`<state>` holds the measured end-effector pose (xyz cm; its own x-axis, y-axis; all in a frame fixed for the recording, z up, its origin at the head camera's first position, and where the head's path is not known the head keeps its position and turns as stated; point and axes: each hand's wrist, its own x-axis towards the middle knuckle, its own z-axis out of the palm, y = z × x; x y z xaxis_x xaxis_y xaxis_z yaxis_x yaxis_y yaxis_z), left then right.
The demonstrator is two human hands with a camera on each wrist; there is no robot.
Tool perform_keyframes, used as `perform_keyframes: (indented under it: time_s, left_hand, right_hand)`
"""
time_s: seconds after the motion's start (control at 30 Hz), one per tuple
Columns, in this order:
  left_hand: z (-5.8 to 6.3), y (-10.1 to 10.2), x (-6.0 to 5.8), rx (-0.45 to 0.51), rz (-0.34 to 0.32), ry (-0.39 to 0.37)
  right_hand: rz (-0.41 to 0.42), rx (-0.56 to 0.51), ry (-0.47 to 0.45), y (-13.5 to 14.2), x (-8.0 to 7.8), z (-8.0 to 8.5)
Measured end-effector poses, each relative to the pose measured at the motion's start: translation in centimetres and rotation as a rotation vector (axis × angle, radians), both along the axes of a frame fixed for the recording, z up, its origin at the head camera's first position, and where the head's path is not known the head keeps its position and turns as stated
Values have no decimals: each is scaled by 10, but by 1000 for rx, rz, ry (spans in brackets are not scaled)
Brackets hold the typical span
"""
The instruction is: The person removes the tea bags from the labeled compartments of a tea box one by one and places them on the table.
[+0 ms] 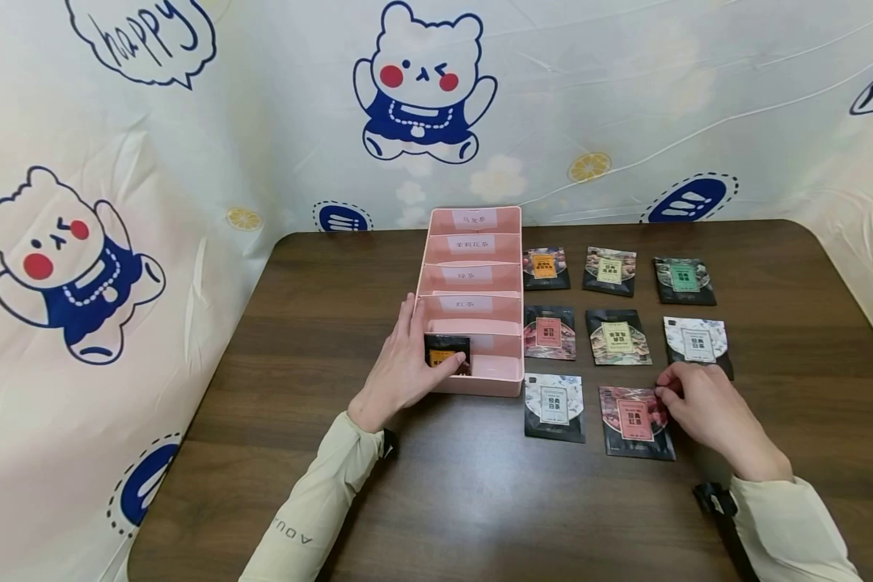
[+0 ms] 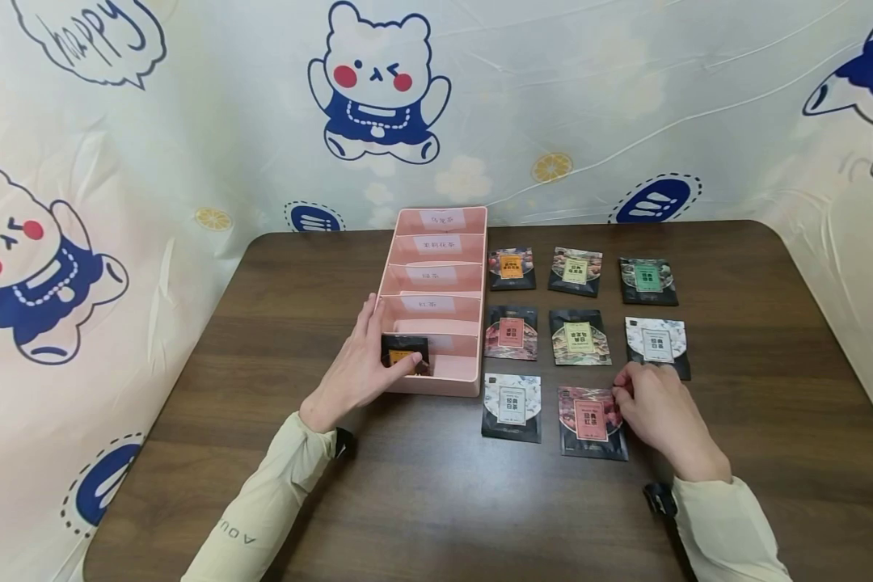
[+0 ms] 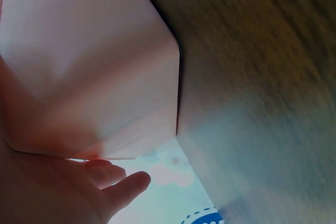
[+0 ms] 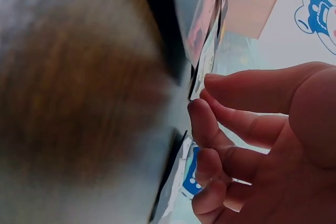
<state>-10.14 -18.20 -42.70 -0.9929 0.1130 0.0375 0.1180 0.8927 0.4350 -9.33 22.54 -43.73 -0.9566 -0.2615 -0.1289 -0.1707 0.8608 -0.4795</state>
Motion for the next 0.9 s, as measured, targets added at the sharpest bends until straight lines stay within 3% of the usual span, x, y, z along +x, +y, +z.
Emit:
perform_keyframes:
  time_s: [0.23,0.43,0.67,0.9]
  left_hand:
    - [0,-1,0,8,-1,-4]
    - [0,-1,0,11,-2,19]
    - [1,-3,1,-42,-43,68]
    - [2,-4,3,-47,-68,61]
  right_hand:
    - [-43,-38,66,-13,-3,10]
    - [-53,-124,152,-42,-4,24]
    - [41,-271,259,-91,-6,39]
    - [184,-309,289,-145,-5,49]
